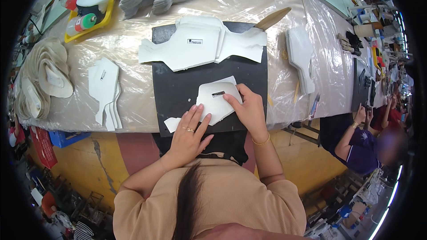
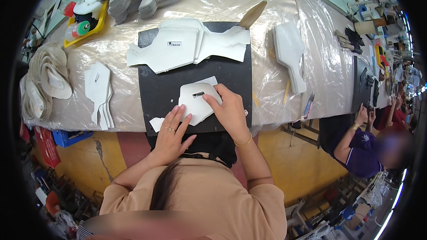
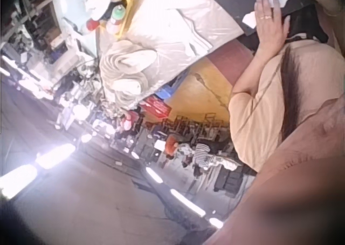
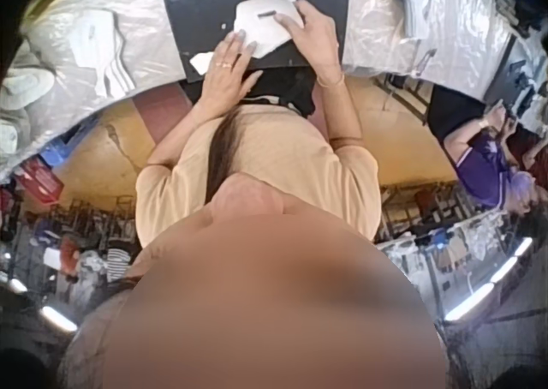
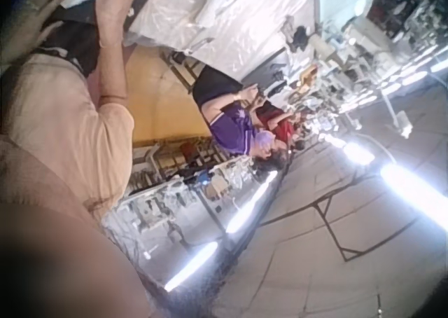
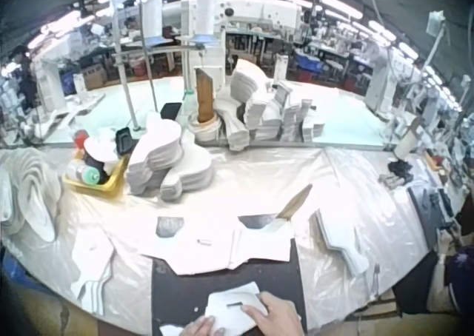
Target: The person repeatedly picks up white shoe insole pieces, peels a small rectangular label, and presses it onto the surface of each piece. The person handles the pieces one at a time, aligning and smoothing the label before placing the finished piece aside.
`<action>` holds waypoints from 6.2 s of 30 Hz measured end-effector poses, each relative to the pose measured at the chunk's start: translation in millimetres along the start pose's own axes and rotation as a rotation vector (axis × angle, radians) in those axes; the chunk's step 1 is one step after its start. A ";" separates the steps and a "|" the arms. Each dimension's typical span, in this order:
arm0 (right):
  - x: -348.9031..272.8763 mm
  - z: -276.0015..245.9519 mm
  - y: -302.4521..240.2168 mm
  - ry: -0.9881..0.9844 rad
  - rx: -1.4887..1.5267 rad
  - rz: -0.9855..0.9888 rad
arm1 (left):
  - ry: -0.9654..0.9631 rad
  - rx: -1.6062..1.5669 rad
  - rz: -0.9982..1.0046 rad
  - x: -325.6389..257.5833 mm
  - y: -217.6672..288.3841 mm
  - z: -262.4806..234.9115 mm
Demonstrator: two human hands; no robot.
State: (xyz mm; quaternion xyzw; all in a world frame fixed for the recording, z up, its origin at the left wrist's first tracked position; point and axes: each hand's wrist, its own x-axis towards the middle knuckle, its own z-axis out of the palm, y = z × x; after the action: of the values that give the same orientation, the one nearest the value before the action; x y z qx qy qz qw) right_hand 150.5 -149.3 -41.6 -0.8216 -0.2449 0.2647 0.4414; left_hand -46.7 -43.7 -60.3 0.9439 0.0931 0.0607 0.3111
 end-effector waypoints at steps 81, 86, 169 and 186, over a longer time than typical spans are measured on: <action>-113.6 106.3 -186.9 -0.561 0.821 -1.342 | -0.348 0.235 0.504 128.2 -40.3 -33.5; -119.6 139.4 -226.7 -1.079 1.396 -1.408 | -0.324 0.219 0.500 140.7 -41.6 -26.9; -57.2 -66.3 -21.9 -0.282 0.515 -0.705 | 0.332 -0.318 0.023 29.3 -4.7 -91.5; -58.4 -84.4 12.7 -0.111 0.877 -0.792 | 0.798 -0.360 -0.342 -34.3 -81.0 -145.9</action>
State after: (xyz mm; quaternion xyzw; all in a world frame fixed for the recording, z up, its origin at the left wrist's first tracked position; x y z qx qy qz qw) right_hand 164.4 -243.0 -0.1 -0.3932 -0.4234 0.1989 0.7916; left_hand -116.5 96.9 5.9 0.7491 0.3475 0.3817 0.4153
